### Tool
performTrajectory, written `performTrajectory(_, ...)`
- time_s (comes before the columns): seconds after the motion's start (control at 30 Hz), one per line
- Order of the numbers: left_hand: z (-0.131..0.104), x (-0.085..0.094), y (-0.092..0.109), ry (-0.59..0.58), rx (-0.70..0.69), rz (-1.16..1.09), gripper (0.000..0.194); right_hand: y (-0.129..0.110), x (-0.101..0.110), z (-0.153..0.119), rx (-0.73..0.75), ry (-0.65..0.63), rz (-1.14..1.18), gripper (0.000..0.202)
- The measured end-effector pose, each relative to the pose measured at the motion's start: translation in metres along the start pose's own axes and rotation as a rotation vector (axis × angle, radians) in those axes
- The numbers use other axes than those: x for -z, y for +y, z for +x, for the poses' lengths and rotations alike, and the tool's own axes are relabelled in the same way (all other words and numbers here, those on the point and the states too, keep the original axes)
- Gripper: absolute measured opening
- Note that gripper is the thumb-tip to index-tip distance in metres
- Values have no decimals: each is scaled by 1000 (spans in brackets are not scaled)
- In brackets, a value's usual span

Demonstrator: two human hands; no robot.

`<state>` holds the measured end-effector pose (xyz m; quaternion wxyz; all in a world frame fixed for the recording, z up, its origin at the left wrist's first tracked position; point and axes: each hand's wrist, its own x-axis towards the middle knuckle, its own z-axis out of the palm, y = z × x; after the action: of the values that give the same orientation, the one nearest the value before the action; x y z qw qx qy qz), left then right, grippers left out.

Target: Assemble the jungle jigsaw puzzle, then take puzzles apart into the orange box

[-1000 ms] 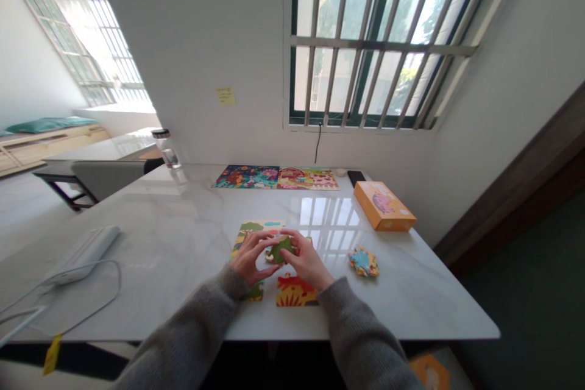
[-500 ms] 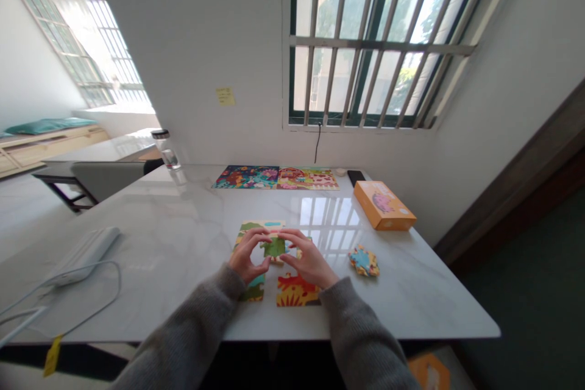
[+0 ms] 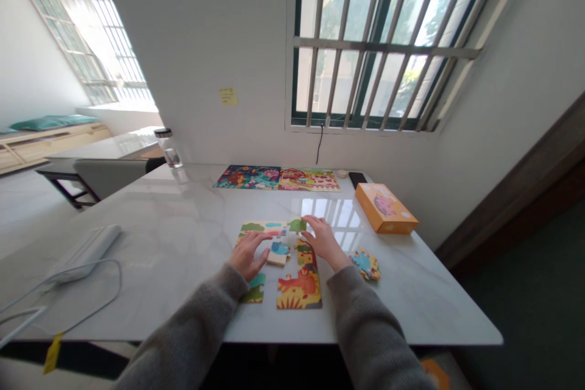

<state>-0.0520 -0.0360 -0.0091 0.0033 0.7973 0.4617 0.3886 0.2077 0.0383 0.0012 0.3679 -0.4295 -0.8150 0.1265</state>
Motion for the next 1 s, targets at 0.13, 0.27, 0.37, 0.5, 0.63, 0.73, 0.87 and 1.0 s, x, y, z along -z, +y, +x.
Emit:
performTrajectory(0.13,-1,-1,0,-61,-62,-14,27,17,-6,9,-26,-34,-23,29)
performTrajectory(0.27,-2,-3,-1,-69,-77,-10,24,28,-8,4,-40,-34,6,28)
performTrajectory(0.37,-2,-3,-2,-80,-75,2,23,34,-6,-2,-52,-40,21,29)
performTrajectory(0.5,-2,-3,-2,-111,-77,14,22,36,-6,-6,-48,-62,7,28)
performTrajectory(0.63,-3,-3,-2,-133,-73,15,22,36,-6,-5,-40,-78,-21,27)
performTrajectory(0.73,-4,-4,-2,-140,-64,15,22,34,-5,-6,-41,-120,-83,31)
performTrajectory(0.87,-3,-2,-1,-175,-44,6,21,24,-3,-7,-83,-179,-182,39)
performTrajectory(1.0,-3,-1,0,-224,-24,-1,21,10,-2,-14,-91,-166,-216,37)
